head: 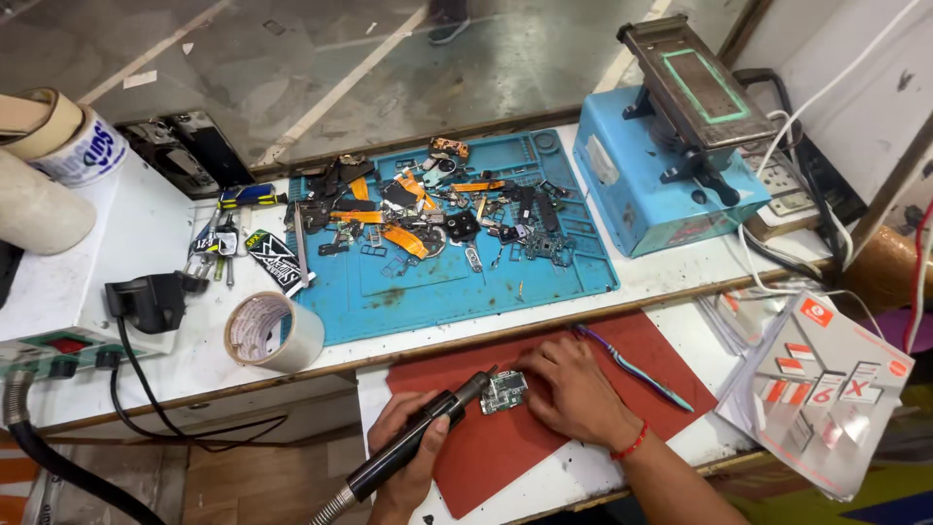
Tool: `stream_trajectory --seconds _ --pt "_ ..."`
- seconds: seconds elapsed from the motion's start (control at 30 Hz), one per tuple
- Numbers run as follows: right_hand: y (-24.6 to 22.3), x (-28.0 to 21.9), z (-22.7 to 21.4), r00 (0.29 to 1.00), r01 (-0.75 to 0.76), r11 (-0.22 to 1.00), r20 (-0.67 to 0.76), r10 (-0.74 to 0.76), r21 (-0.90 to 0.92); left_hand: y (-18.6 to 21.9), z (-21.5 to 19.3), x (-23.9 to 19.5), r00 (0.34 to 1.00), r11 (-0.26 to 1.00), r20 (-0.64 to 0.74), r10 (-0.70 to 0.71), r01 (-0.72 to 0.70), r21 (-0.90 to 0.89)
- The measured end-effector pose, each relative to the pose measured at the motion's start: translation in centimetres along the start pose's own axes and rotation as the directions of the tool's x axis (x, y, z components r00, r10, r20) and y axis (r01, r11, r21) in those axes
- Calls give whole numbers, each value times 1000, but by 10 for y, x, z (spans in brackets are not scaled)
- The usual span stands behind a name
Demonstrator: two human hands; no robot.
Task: The person uses a hot air gun to apply heat to a small electronic circuit board placed on a red mat. They hold the board steady with one hand while directing the hot air nozzle with the other, focusing on specific components. The person occasionally adjusts the board's position to target different areas.
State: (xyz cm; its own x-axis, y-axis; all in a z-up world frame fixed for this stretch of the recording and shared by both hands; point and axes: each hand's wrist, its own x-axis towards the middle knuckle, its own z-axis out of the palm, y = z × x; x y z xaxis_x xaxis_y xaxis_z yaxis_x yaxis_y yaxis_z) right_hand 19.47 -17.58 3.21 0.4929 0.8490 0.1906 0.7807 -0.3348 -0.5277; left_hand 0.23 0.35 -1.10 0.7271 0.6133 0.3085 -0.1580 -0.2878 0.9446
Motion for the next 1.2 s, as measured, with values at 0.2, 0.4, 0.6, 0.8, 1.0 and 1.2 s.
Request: stream_trajectory --seconds 0.2,0.4,0.6,0.8,1.0,1.2 --pt "-10 2 -8 987 -125 991 106 120 44 -4 1 3 1000 999 -3 -11 11 -30" --pt "-6 0 -3 998 -51 998 35 50 24 -8 -6 0 997 998 52 -61 61 -12" --pt "6 -5 5 1000 -6 1000 26 5 26 -12 -5 -3 993 999 -107 -43 39 -38" --pt "4 -5 6 1000 -17 1000 14 17 16 -3 -2 -1 996 999 -89 -22 19 -44" --pt "2 -5 5 1000 -21 1000 21 21 0 4 -3 1 997 1000 -73 -7 6 -18" --pt "3 -5 5 1000 -12 1000 19 12 2 0 -3 2 997 1000 -75 -3 0 -31"
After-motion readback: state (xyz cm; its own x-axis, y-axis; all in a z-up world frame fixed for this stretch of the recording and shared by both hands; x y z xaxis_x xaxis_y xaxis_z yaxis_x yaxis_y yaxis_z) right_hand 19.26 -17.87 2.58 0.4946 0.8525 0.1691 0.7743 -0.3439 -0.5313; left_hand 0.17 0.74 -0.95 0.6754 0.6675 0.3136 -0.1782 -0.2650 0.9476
